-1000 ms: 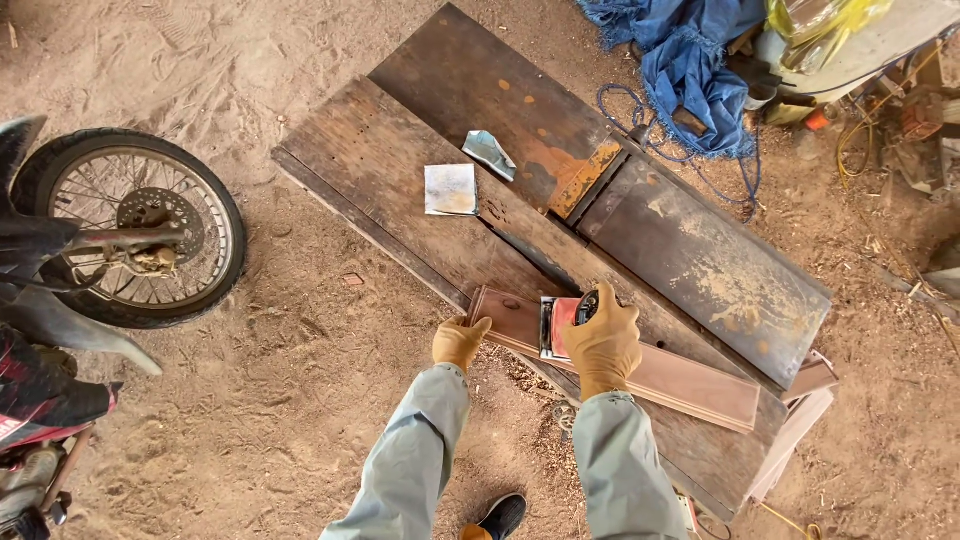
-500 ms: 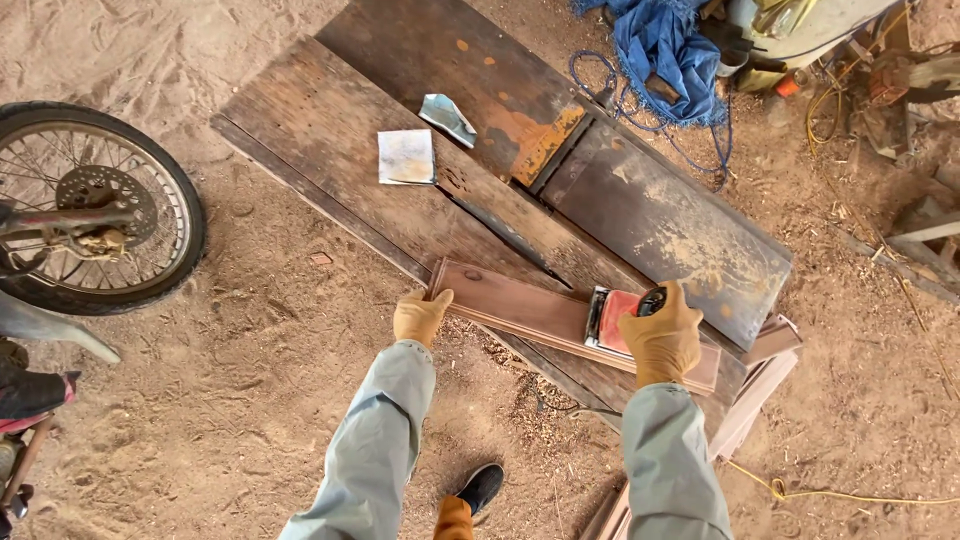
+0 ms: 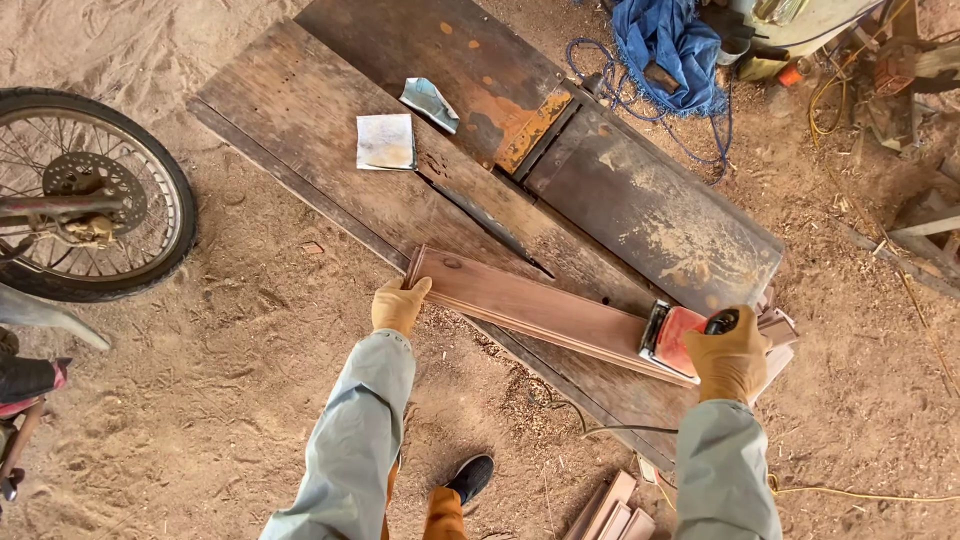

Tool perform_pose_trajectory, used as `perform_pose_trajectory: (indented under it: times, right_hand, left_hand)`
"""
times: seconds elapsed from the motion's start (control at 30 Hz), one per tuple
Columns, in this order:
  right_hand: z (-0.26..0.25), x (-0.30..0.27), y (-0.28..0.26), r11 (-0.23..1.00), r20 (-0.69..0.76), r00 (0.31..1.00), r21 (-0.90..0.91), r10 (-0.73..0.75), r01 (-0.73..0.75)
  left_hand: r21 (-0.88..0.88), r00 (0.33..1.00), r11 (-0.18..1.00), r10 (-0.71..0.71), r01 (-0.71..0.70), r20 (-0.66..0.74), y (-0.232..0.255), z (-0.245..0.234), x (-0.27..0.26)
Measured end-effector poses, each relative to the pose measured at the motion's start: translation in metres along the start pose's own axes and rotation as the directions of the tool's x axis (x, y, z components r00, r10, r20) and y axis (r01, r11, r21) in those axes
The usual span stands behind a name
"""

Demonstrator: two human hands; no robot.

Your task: Sanding wooden planks using a hand-held power sander and manual sanding blocks.

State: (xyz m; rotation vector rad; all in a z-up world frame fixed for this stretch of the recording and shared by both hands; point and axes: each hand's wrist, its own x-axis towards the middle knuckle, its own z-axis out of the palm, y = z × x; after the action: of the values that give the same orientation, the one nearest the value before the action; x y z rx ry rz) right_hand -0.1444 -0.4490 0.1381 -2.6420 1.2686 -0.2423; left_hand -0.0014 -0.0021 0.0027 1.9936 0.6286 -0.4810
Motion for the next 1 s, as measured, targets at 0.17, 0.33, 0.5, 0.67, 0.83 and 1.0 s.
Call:
perform_pose_trajectory:
  times: [0.17,0.33,0.5,0.67,0.83,1.0]
  right_hand:
    - [0.010,0.005,0.018,0.997,-0.056,0.996,-0.009,-0.076,0.076]
    - [0.011,-0.009,0.010,0.994,-0.033,0.994,0.024,-0.102,0.103]
    - [0.007,-0.032,-0.027,0.998,0.003,0.998,0.006,-0.067,0.067]
    - [0.014,-0.052,-0.064,0.994,0.069,0.995,-0.076,-0.071,0.076]
    - [0.031,-0.077,-0.117,0.989,0.135,0.981,-0.039,-0.136,0.142]
    - [0.020,-0.117,-0.195,0.988,0.216,0.966,-0.028,-0.142,0.152]
  left_hand:
    - [-0.079,0.999,0.996,-0.036,0.036,0.000,0.008,-0.005,-0.012]
    - [-0.090,0.999,0.996,-0.009,0.006,-0.035,0.005,-0.003,-0.010]
    - [-0.065,0.998,0.997,0.030,-0.033,-0.047,-0.003,0.001,0.002]
    - [-0.076,0.996,0.995,-0.052,0.058,0.078,0.001,-0.005,0.002]
    - [0.021,0.996,0.999,-0.028,0.026,0.081,0.009,-0.017,-0.001]
    - [0.008,0.991,1.000,0.007,-0.008,0.131,-0.002,-0.012,0.018]
